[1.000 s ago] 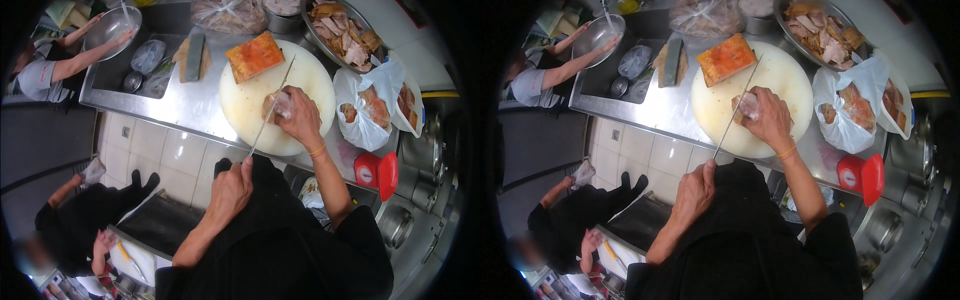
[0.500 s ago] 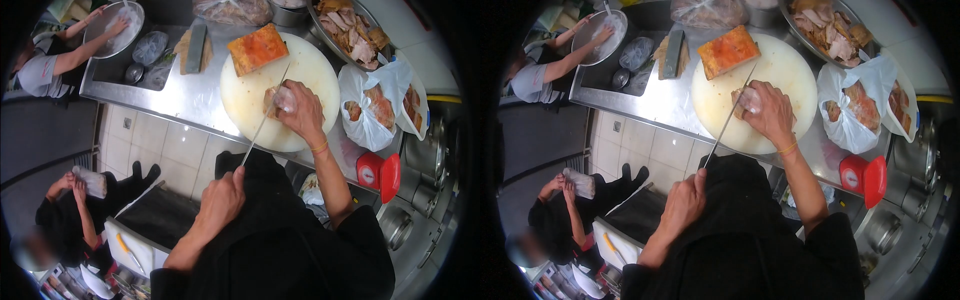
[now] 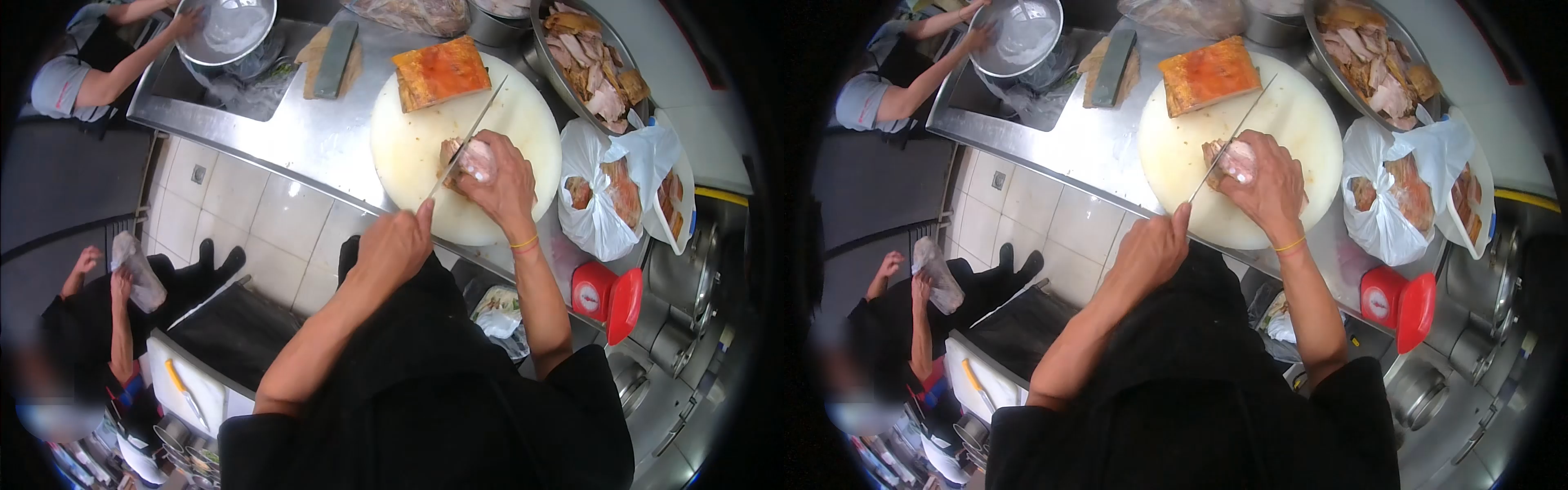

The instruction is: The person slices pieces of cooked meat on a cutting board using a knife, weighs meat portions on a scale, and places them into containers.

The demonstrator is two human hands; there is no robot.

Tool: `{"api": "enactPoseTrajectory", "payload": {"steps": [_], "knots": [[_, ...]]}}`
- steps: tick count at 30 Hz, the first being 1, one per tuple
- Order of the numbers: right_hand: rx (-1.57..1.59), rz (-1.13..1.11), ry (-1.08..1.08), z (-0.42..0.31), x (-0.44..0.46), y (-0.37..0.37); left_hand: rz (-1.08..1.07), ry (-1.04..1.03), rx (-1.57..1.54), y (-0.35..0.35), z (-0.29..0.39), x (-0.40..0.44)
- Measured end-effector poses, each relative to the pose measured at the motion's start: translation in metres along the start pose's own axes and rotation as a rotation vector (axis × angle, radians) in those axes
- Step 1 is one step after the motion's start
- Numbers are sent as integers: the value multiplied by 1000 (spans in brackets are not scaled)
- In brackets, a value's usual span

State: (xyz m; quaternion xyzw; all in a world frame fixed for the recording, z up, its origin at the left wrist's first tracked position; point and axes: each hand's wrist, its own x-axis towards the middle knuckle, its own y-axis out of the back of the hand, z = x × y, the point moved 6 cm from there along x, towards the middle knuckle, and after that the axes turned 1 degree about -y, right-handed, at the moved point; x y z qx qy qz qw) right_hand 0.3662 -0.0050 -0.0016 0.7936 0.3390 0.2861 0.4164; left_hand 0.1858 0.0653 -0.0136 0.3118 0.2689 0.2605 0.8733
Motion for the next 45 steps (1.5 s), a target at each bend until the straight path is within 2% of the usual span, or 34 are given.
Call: {"api": "enactPoseTrajectory", "payload": {"steps": [6,12,19,22,27,31,34,37,40,45], "knots": [[1,-9,-2,-3,-1,3,-97,140,62,11,-40,-76],[-12,-34,4,-1,-1,0,-182,249,91,30,-40,-88],[-30,-84,-4,-5,-2,4,-168,126,48,0,-35,-35],[18,-35,-28,-3,-1,4,-141,122,56,-3,-38,-39],[-23,-52,-48,2,-5,2,-198,239,155,16,-59,-96],[41,-13,48,2,-3,6,-137,227,117,26,-56,-87],[-10,43,96,-3,-7,13,-19,170,53,19,-62,-79],[-83,127,134,-11,-17,15,-25,139,30,19,-69,-77],[-301,194,172,-17,-50,-8,-23,119,11,21,-79,-84],[-291,167,130,-38,-78,-21,-34,143,-57,38,-94,-101]]}}
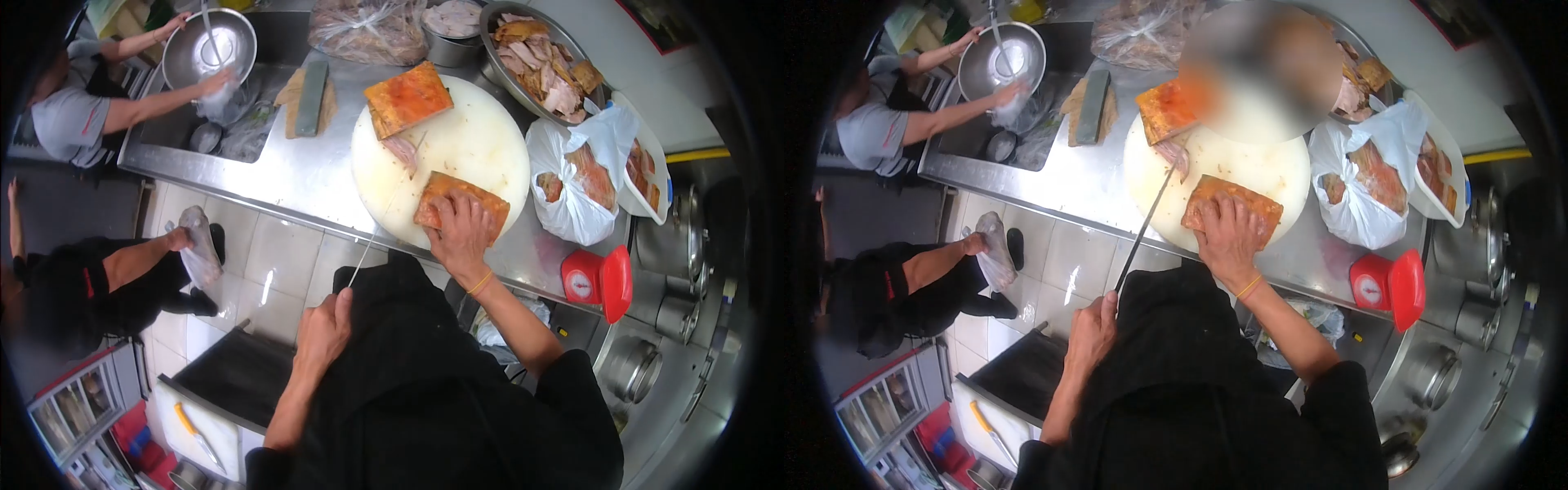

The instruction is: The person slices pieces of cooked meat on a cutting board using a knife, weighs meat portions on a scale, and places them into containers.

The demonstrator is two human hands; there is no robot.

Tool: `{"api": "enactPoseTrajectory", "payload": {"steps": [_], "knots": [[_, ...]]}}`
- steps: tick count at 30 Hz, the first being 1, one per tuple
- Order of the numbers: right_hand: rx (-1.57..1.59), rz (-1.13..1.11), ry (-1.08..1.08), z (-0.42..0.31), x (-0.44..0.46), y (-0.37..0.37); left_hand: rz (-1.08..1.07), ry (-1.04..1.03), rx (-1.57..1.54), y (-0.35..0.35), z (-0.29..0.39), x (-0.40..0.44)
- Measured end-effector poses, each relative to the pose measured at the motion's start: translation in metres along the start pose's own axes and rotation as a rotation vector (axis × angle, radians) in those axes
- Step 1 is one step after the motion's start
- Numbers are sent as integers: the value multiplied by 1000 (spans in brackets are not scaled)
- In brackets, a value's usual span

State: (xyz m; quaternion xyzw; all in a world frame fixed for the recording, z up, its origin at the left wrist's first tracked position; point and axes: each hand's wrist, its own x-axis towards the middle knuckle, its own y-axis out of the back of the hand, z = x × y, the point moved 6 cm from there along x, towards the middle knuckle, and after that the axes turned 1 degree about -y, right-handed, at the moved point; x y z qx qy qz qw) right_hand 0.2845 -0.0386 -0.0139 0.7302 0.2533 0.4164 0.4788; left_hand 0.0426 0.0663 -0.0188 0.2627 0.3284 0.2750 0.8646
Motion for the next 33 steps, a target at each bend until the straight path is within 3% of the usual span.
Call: {"api": "enactPoseTrajectory", "payload": {"steps": [7,11,12,13,15,16,17,19,21,23,24,25,26,27,28,30,33], "knots": [[250,-98,-83,3,49,5,66,-5,-98,6,-14,-9],[233,-372,-295,7,98,-77,90,62,-122,10,-23,-8],[250,-239,-197,-1,100,-81,98,72,-119,10,-23,-7],[128,-233,-173,-1,101,-110,105,102,-123,6,-36,-6],[183,-235,-114,-10,97,-115,194,31,-204,9,-37,-8],[294,-397,-137,-15,97,-97,264,-33,-245,10,-36,-9],[482,-364,-123,-18,94,-78,245,20,-289,9,-34,-11],[730,-420,-321,-16,94,-46,213,139,-374,12,-28,-18],[813,-238,-320,8,103,-16,247,164,-399,5,-42,-16],[648,97,-154,60,118,-28,224,220,-395,3,-47,-16],[584,78,-242,87,138,-2,213,225,-404,2,-45,-15],[495,238,-197,132,159,-8,202,234,-411,0,-42,-14],[358,121,-238,147,183,45,190,249,-416,-1,-39,-14],[289,292,-429,176,187,54,175,238,-379,1,-32,-13],[338,483,-171,213,207,48,170,233,-356,3,-25,-16],[158,350,-283,208,205,98,159,208,-320,3,-14,-13],[200,71,-67,177,170,101,148,179,-247,-2,-20,-9]]}}
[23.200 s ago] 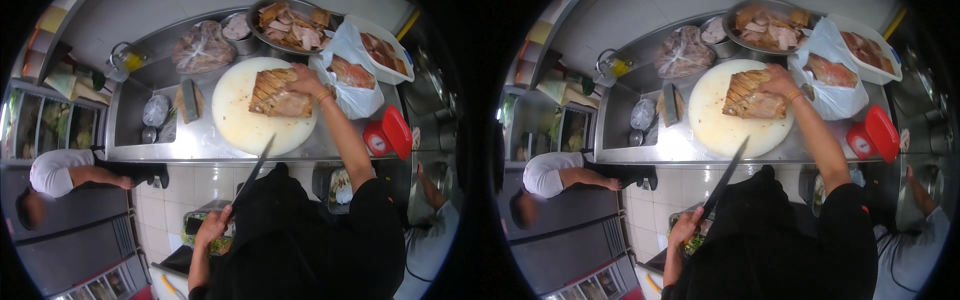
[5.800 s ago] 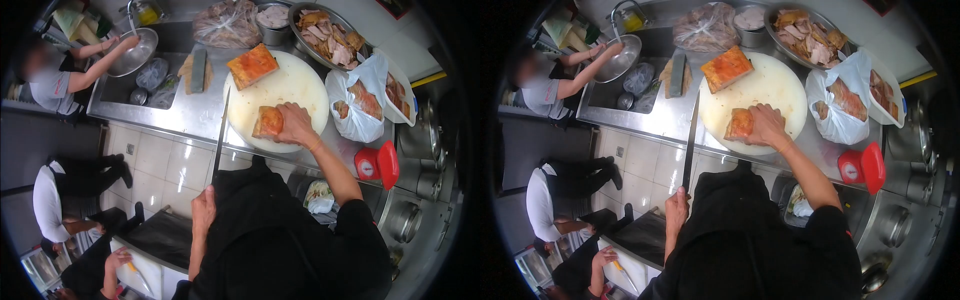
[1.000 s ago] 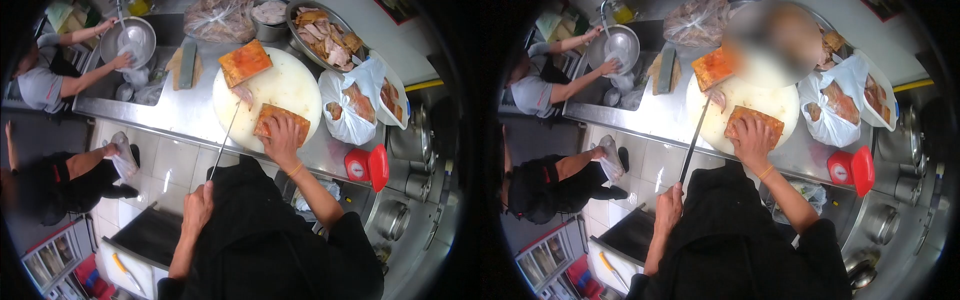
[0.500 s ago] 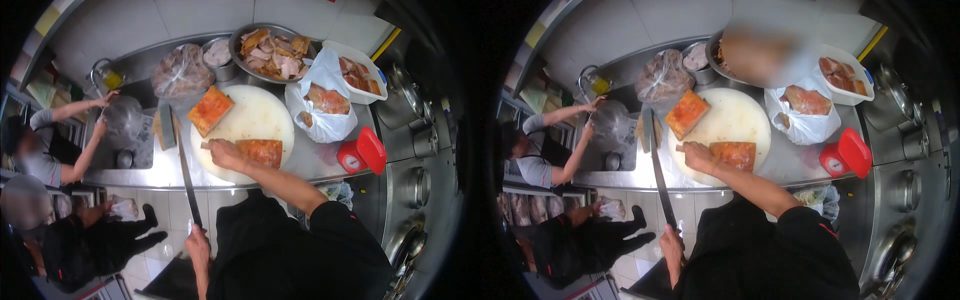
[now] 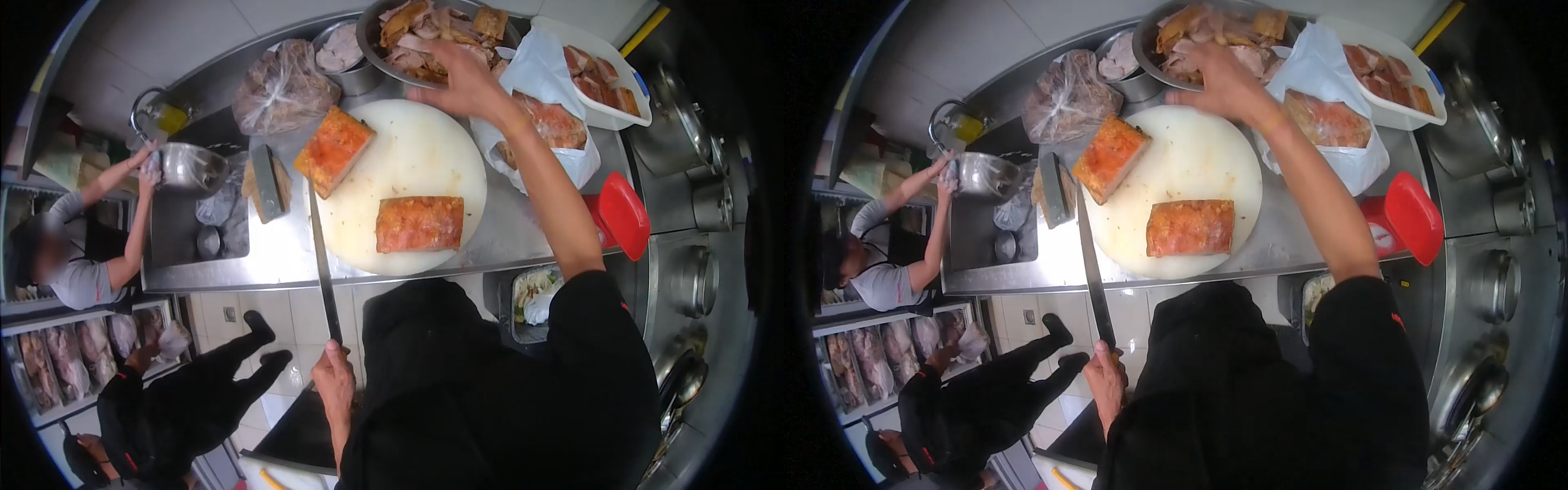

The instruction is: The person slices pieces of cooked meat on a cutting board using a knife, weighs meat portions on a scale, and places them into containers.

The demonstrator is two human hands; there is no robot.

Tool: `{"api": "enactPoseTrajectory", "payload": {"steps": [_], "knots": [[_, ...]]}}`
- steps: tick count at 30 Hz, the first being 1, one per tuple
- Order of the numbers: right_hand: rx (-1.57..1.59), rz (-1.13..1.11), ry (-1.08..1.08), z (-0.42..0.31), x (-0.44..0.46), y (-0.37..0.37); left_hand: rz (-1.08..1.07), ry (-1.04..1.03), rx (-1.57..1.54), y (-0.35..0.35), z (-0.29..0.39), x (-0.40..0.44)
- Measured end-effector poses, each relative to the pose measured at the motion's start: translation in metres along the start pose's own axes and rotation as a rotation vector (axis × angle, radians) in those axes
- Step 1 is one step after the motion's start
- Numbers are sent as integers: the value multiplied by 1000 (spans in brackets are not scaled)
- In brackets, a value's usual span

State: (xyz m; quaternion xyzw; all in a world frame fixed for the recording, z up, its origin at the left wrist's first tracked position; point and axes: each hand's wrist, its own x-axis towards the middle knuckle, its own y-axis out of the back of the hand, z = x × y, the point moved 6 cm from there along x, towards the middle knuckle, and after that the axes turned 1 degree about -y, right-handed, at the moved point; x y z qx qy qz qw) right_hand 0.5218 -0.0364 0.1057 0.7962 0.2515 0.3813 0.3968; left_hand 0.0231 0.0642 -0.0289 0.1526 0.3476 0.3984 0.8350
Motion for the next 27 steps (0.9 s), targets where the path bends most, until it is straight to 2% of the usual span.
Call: {"api": "enactPoseTrajectory", "payload": {"steps": [2,4,6,9,10,12,13,16,17,19,23,27], "knots": [[127,-182,148,-14,-55,-32,-14,16,32,-3,3,-1],[258,-503,40,-35,-112,-53,-34,6,48,-6,5,-2],[128,-502,-30,-49,-154,-64,-65,37,52,-8,9,-4],[225,-489,-200,-45,-180,-94,-130,91,53,-10,30,-10],[255,-365,-154,-50,-179,-92,-149,76,63,-12,35,-11],[254,-280,-168,-58,-174,-96,-182,-19,101,-19,43,-10],[259,-238,-175,-64,-172,-99,-226,25,181,-22,53,-11],[255,-189,-254,-71,-168,-122,-293,-46,265,-31,93,-15],[291,-189,-201,-74,-165,-123,-251,-154,299,-34,99,-16],[355,-189,-103,-70,-158,-113,-269,-198,303,-40,107,-16],[683,-105,-335,-40,-152,-96,-262,-226,360,-47,107,-14],[639,-80,-275,-34,-151,-95,-243,-250,356,-47,104,-11]]}}
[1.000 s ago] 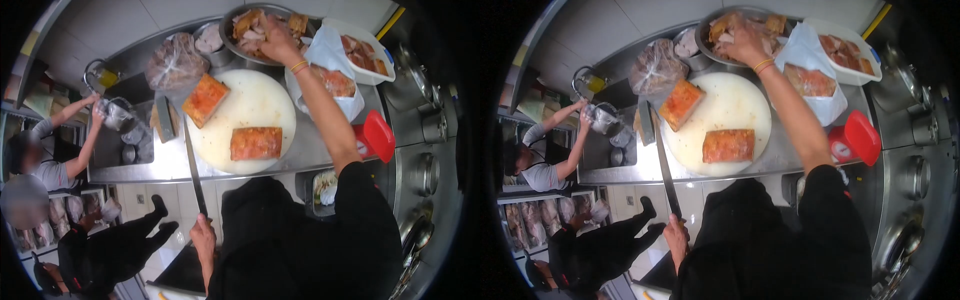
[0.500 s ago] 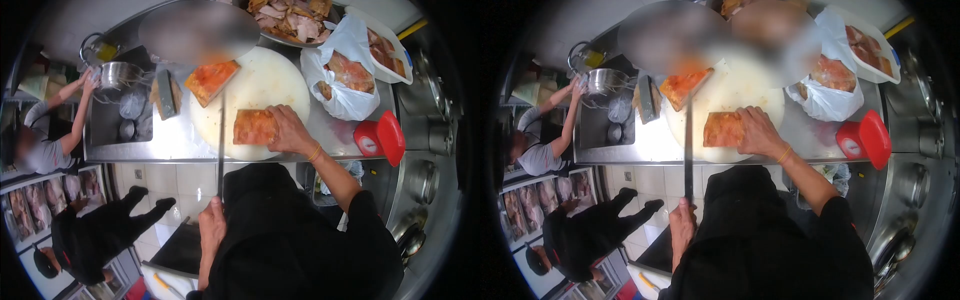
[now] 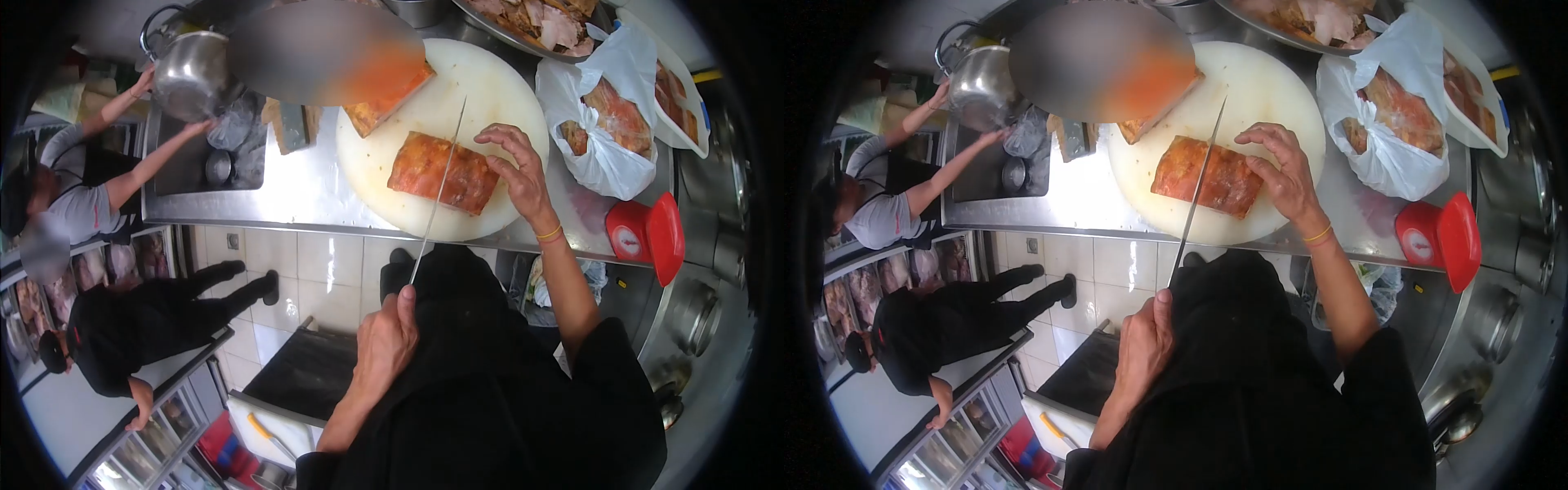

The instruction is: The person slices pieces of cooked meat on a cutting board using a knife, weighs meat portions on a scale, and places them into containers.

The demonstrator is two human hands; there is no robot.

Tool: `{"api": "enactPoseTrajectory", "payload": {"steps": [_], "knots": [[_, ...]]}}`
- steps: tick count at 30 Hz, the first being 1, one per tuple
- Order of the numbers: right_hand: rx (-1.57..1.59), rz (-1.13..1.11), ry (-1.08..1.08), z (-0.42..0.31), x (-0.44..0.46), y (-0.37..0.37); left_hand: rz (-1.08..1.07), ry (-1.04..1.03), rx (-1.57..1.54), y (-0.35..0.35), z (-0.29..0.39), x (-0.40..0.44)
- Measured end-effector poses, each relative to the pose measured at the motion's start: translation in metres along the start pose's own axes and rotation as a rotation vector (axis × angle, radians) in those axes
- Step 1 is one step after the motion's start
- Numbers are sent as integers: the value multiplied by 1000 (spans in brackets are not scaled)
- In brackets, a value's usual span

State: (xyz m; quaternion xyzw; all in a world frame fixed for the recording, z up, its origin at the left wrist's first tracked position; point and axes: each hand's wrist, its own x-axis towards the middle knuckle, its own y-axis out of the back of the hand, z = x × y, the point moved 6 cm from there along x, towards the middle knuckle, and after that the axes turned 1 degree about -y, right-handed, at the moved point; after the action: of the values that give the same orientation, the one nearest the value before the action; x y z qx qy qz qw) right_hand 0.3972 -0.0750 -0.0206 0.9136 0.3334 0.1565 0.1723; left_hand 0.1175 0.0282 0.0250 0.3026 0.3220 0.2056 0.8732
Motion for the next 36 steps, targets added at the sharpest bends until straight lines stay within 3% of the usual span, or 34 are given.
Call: {"api": "enactPoseTrajectory", "payload": {"steps": [12,21,36], "knots": [[-52,-23,16,-12,-11,-14,8,0,28,-8,-11,8],[-363,-46,248,-41,-33,-41,2,-11,4,-8,-12,7],[-389,33,251,-30,-32,-48,8,-35,44,-16,-17,12]]}}
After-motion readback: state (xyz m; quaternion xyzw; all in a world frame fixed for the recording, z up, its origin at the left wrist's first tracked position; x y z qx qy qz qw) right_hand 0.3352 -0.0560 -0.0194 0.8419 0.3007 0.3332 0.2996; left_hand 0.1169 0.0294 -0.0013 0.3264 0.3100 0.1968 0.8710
